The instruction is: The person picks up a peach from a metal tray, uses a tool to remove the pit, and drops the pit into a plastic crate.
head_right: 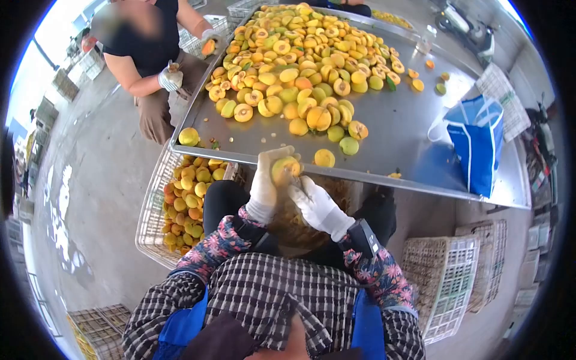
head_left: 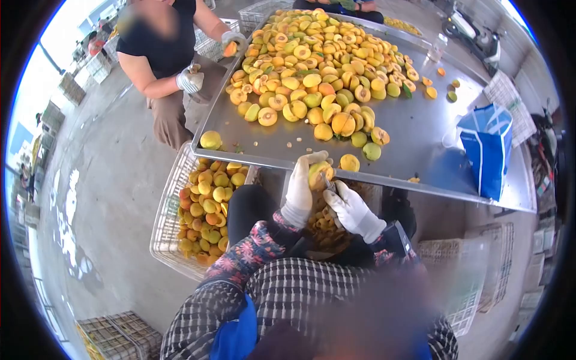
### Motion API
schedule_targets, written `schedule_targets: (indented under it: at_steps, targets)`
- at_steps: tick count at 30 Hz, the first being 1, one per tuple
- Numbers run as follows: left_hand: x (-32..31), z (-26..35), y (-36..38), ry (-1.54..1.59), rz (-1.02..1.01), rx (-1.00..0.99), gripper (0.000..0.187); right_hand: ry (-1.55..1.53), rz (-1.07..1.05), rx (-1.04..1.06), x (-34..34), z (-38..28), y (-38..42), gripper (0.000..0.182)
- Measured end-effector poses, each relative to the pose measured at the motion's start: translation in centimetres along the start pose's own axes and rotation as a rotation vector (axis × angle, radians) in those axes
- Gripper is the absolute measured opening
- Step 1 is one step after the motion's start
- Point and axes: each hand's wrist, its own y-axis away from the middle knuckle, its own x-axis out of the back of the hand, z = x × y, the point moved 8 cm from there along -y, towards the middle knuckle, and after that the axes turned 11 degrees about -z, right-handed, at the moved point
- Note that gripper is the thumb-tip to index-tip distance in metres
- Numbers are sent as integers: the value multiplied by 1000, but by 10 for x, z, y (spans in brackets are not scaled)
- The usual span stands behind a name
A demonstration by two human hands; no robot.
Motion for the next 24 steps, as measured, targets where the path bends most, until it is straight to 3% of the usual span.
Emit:
schedule_targets:
  at_steps: [1, 2, 6, 10, 13, 14, 19, 22, 24]
  targets:
    - [-1, 4, 4, -66, 42, -40, 51, -126, -10, -62, -5, 10, 2, 35]
    - [7, -9, 6, 131, 206, 76, 54, 94, 26, 160, -5, 8, 0, 37]
    - [6, -10, 1, -197, 60, 386, 61, 653, 0, 113, -4, -15, 13, 35]
    - [2, -14, -3, -284, -34, 479, 61, 348, 47, 235, -9, -1, 15, 31]
    - [-3, -22, 2, -3, 5, 401, 57, -691, -176, -263, -33, 26, 26, 28]
    - [-5, -23, 1, 19, 28, 392, 56, -831, -186, -221, -37, 21, 29, 30]
    - [-19, -30, 7, 137, 152, 444, 54, -1161, -328, -179, -37, 24, 37, 37]
    - [-26, -34, 6, 97, 103, 424, 56, -1272, -375, -181, -36, 28, 45, 40]
    - [-17, -28, 0, -157, 4, 455, 59, -1273, -428, -161, -38, 25, 55, 40]
